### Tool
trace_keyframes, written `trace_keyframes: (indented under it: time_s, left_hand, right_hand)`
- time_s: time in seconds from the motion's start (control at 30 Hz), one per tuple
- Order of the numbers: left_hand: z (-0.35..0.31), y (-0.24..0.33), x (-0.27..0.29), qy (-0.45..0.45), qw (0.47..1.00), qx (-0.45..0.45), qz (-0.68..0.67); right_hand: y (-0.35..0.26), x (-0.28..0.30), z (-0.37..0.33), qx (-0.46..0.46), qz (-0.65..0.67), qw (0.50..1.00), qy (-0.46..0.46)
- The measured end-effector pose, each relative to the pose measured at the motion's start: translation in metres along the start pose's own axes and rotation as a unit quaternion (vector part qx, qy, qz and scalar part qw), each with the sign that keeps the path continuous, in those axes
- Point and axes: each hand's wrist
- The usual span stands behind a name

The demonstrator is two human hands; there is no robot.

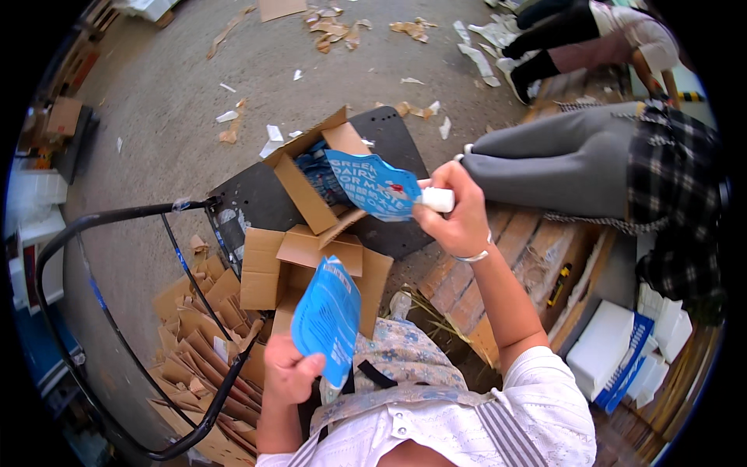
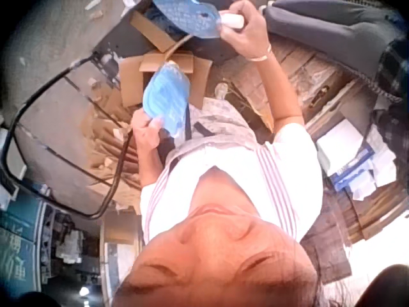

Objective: The person places blue pouches into white styrofoam trays and then into cardboard boxes. They handle the pouches and trays by hand, arranging them for shipment in a warehouse setting.

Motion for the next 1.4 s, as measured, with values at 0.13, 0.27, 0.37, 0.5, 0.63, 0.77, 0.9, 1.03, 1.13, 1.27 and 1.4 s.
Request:
trace_keyframes:
  time_s: [0.13,0.27,0.37,0.5,0.63,0.77,0.9,1.03,1.13,1.27,1.4]
  left_hand:
    - [0.012,0.049,-0.034,-0.073,0.972,0.1,-0.2]
    - [0.009,0.098,-0.099,-0.209,0.919,0.227,-0.243]
    - [-0.023,0.113,-0.15,-0.202,0.911,0.279,-0.224]
    - [-0.09,0.118,-0.239,-0.182,0.9,0.36,-0.166]
    - [-0.168,0.081,-0.31,-0.287,0.886,0.347,-0.111]
    - [-0.226,0.012,-0.367,-0.413,0.89,0.092,-0.166]
    - [-0.263,-0.011,-0.419,-0.336,0.94,-0.024,0.06]
    - [-0.268,-0.02,-0.432,-0.359,0.896,-0.055,0.254]
    - [-0.27,-0.031,-0.436,-0.351,0.87,-0.049,0.344]
    - [-0.25,-0.04,-0.446,-0.297,0.901,0.022,0.314]
    - [-0.227,-0.056,-0.461,-0.168,0.939,-0.008,0.298]
  right_hand:
    - [-0.094,0.037,-0.048,-0.084,0.064,0.972,0.212]
    - [-0.153,0.066,-0.119,-0.02,-0.166,0.975,0.146]
    - [-0.187,0.098,-0.187,-0.123,-0.002,0.966,0.225]
    - [-0.219,0.139,-0.294,-0.176,0.253,0.91,0.277]
    - [-0.21,0.168,-0.409,-0.142,0.303,0.9,0.28]
    - [-0.215,0.199,-0.483,-0.135,0.476,0.809,0.317]
    - [-0.226,0.23,-0.521,-0.084,0.538,0.786,0.292]
    - [-0.221,0.253,-0.536,-0.069,0.583,0.746,0.314]
    - [-0.208,0.264,-0.549,-0.068,0.604,0.722,0.329]
    - [-0.214,0.276,-0.554,-0.081,0.519,0.773,0.356]
    - [-0.241,0.278,-0.531,-0.048,0.269,0.884,0.379]
Point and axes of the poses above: each hand's wrist, its own z-axis towards the middle knuckle, its own x-axis out of the back of the hand, y = z × x, and after that the axes turned 13 degrees about x, right-handed
